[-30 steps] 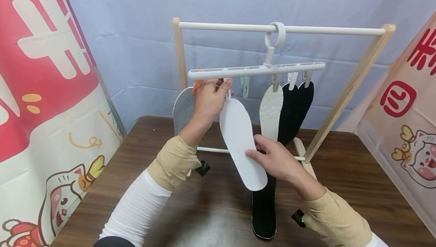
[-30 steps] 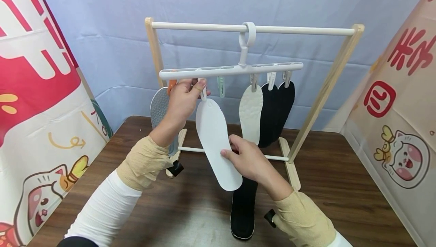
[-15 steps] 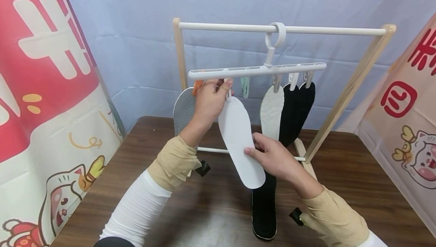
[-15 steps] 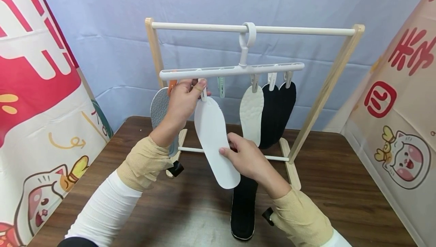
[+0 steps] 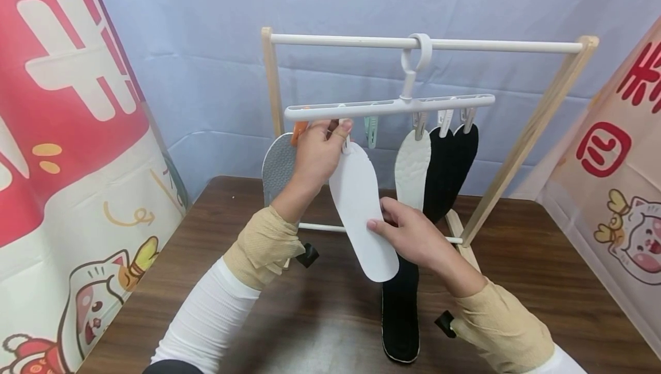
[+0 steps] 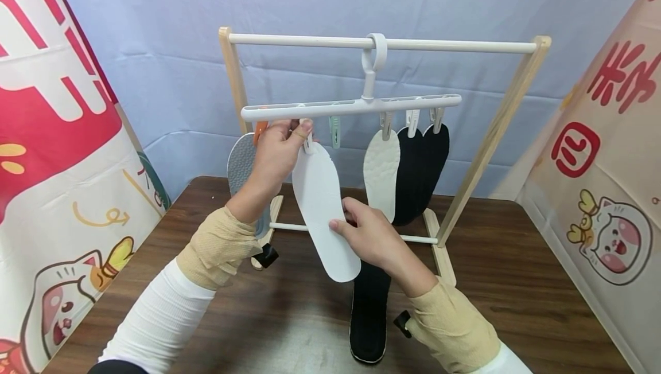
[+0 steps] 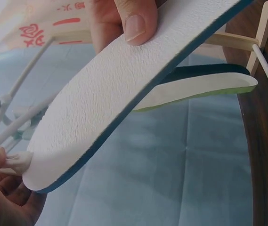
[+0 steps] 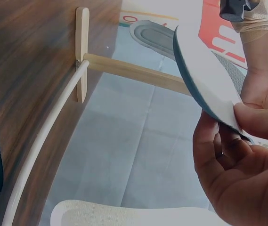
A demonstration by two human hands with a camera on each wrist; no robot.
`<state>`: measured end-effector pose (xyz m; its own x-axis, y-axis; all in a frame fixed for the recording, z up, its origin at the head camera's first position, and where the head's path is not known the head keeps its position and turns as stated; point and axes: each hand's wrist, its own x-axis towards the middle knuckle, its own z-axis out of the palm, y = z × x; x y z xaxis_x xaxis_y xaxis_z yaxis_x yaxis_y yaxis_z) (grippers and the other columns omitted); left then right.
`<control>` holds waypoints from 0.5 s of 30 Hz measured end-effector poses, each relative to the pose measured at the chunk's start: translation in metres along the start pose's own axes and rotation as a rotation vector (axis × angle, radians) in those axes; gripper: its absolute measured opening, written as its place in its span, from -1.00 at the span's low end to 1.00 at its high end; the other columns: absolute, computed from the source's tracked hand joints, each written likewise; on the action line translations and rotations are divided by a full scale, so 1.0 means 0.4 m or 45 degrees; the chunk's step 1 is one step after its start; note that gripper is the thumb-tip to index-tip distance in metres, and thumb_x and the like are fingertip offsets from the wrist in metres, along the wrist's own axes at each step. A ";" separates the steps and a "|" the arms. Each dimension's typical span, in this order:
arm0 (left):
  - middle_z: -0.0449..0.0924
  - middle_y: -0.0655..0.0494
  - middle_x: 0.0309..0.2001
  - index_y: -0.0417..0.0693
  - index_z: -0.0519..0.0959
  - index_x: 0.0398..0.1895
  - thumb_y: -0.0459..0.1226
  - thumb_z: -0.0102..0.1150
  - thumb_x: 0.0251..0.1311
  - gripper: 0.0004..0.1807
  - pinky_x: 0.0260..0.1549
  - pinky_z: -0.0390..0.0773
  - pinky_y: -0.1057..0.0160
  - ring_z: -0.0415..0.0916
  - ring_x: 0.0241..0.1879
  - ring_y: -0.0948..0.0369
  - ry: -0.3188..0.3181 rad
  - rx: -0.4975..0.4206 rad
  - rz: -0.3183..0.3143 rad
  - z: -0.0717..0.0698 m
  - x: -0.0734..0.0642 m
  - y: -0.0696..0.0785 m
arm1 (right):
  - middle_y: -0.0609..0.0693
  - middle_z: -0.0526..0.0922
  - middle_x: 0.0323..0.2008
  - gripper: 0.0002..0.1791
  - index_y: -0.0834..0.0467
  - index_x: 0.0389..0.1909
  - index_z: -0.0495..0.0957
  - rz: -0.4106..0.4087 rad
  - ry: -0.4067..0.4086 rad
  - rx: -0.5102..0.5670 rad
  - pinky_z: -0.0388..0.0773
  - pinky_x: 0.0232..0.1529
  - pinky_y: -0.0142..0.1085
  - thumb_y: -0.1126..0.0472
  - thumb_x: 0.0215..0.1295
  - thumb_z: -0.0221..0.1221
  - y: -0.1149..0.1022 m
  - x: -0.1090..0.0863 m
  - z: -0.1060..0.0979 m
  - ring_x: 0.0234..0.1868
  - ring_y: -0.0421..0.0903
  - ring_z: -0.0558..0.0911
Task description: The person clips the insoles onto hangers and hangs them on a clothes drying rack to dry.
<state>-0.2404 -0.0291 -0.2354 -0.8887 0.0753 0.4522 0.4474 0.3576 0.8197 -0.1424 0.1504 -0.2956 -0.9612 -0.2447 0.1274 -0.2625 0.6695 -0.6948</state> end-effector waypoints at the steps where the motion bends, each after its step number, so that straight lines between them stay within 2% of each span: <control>1: 0.59 -0.01 -0.14 -0.15 0.63 -0.11 -0.05 0.11 0.47 -0.67 -0.13 0.53 0.13 0.56 -0.10 0.12 0.001 0.001 -0.002 0.000 0.000 0.000 | -0.01 0.77 -0.20 -0.84 0.14 -0.13 0.51 -0.002 0.002 0.002 0.57 -0.23 -0.20 0.13 0.46 0.22 -0.001 0.001 0.001 -0.25 -0.13 0.66; 15: 0.59 0.00 -0.18 -0.15 0.62 -0.13 -0.05 0.12 0.47 -0.68 -0.16 0.52 0.15 0.54 -0.13 0.13 0.008 0.025 -0.002 -0.001 0.002 -0.002 | 0.02 0.76 -0.20 -0.83 0.16 -0.14 0.50 0.018 -0.012 0.045 0.58 -0.23 -0.20 0.15 0.46 0.22 -0.008 0.010 0.002 -0.24 -0.12 0.67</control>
<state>-0.2413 -0.0298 -0.2355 -0.8887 0.0690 0.4532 0.4440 0.3757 0.8135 -0.1455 0.1469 -0.2935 -0.9639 -0.2422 0.1107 -0.2457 0.6479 -0.7210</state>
